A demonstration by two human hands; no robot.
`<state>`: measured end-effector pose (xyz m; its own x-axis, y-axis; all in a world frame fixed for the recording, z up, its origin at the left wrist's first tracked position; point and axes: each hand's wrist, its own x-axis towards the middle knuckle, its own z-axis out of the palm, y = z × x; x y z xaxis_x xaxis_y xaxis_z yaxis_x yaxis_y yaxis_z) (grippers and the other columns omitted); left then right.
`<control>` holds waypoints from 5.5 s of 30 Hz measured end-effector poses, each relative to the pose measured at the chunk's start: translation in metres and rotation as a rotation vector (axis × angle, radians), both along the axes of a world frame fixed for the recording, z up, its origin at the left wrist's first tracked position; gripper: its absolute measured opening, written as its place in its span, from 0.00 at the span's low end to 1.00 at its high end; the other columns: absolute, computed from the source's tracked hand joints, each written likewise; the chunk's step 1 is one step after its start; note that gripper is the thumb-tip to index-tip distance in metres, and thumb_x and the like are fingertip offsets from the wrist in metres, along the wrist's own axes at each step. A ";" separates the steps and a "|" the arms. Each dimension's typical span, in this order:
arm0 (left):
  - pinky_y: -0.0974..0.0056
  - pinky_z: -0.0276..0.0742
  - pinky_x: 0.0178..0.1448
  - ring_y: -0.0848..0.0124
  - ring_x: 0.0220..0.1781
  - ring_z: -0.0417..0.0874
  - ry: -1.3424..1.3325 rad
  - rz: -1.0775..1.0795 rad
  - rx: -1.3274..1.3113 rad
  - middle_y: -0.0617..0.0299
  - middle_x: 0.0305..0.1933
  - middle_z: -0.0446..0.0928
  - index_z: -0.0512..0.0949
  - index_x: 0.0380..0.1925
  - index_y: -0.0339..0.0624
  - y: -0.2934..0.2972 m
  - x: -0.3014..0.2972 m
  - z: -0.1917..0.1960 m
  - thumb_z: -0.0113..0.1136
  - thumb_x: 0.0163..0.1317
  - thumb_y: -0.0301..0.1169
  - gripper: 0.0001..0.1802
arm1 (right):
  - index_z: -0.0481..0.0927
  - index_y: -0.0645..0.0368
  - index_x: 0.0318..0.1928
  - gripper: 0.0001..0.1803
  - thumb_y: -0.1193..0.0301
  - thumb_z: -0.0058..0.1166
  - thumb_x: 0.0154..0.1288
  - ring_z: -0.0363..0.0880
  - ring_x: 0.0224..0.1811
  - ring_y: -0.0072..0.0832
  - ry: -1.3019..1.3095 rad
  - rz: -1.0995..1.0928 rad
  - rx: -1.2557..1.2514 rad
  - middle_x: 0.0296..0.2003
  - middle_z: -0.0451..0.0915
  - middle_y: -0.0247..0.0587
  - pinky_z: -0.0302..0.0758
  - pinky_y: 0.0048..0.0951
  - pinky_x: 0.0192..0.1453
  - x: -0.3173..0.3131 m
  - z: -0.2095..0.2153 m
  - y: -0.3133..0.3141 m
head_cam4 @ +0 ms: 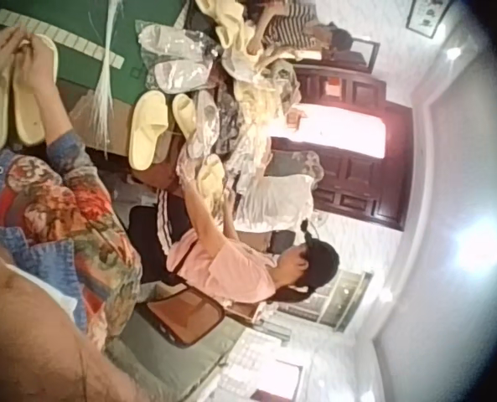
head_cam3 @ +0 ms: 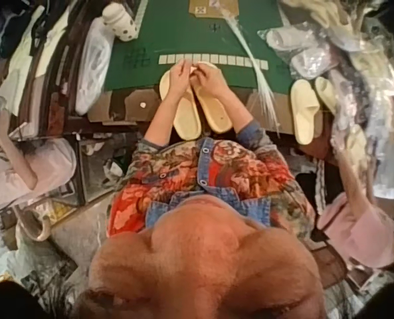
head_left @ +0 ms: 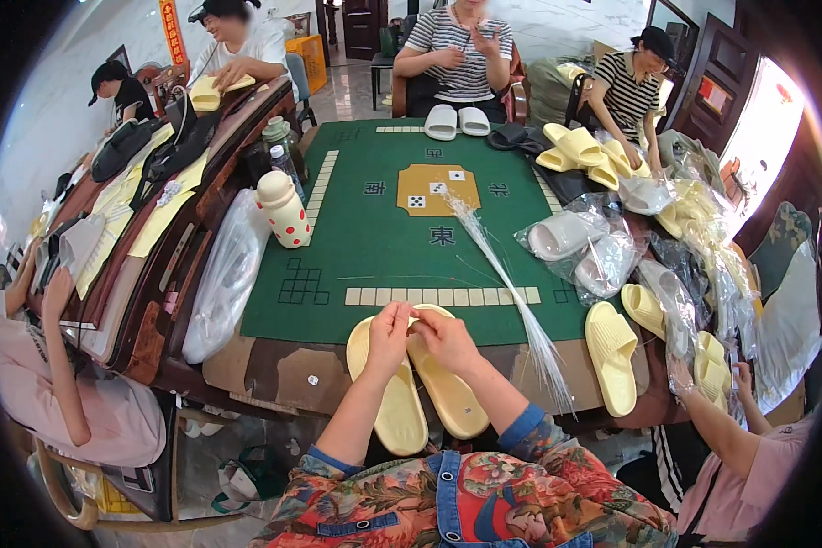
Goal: The person pairs slippers by threading plastic tag fasteners through each slipper to attach them together by hand.
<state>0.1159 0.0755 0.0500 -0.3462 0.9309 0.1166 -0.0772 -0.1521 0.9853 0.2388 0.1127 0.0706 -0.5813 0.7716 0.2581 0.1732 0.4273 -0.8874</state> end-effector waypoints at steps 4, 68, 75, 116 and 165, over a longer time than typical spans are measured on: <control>0.59 0.71 0.39 0.56 0.34 0.77 0.462 0.209 -0.007 0.51 0.32 0.75 0.69 0.33 0.35 -0.001 -0.008 0.007 0.36 0.68 0.38 0.18 | 0.76 0.61 0.40 0.08 0.73 0.46 0.63 0.76 0.28 0.18 0.158 -0.138 -0.171 0.28 0.77 0.34 0.71 0.19 0.32 -0.003 -0.011 0.007; 0.47 0.54 0.56 0.49 0.54 0.60 1.001 0.242 -0.278 0.47 0.46 0.66 0.64 0.45 0.35 -0.061 0.024 -0.034 0.63 0.40 0.33 0.30 | 0.75 0.62 0.37 0.09 0.68 0.46 0.65 0.61 0.18 0.10 0.544 -0.365 -0.380 0.17 0.67 0.24 0.56 0.13 0.23 0.023 -0.030 0.003; 0.53 0.63 0.49 0.51 0.45 0.66 0.953 0.346 -0.249 0.55 0.37 0.71 0.70 0.28 0.41 -0.077 -0.102 -0.038 0.60 0.45 0.36 0.13 | 0.74 0.61 0.40 0.11 0.66 0.45 0.65 0.55 0.20 0.12 0.754 -0.489 0.012 0.18 0.61 0.23 0.58 0.12 0.27 0.111 0.090 0.027; 0.58 0.75 0.40 0.75 0.12 0.62 -0.742 -1.172 0.878 0.68 0.09 0.58 0.58 0.04 0.49 -0.104 0.057 0.217 0.40 0.65 0.43 0.29 | 0.74 0.57 0.36 0.07 0.68 0.48 0.64 0.54 0.14 0.08 0.483 -0.149 -0.932 0.18 0.66 0.21 0.49 0.13 0.14 0.137 0.030 -0.080; 0.73 0.63 0.29 0.81 0.21 0.66 -0.102 -0.469 -0.193 0.69 0.14 0.65 0.68 0.13 0.39 -0.078 0.055 0.013 0.47 0.64 0.34 0.20 | 0.71 0.65 0.32 0.14 0.71 0.55 0.43 0.67 0.26 0.20 -0.457 -0.643 -0.095 0.22 0.69 0.31 0.65 0.26 0.29 0.348 0.003 0.024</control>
<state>0.1712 -0.0030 0.0629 0.1131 0.9899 -0.0853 -0.1904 0.1059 0.9760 0.5863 0.1364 0.0732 -0.0469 0.9987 0.0178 0.7163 0.0461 -0.6963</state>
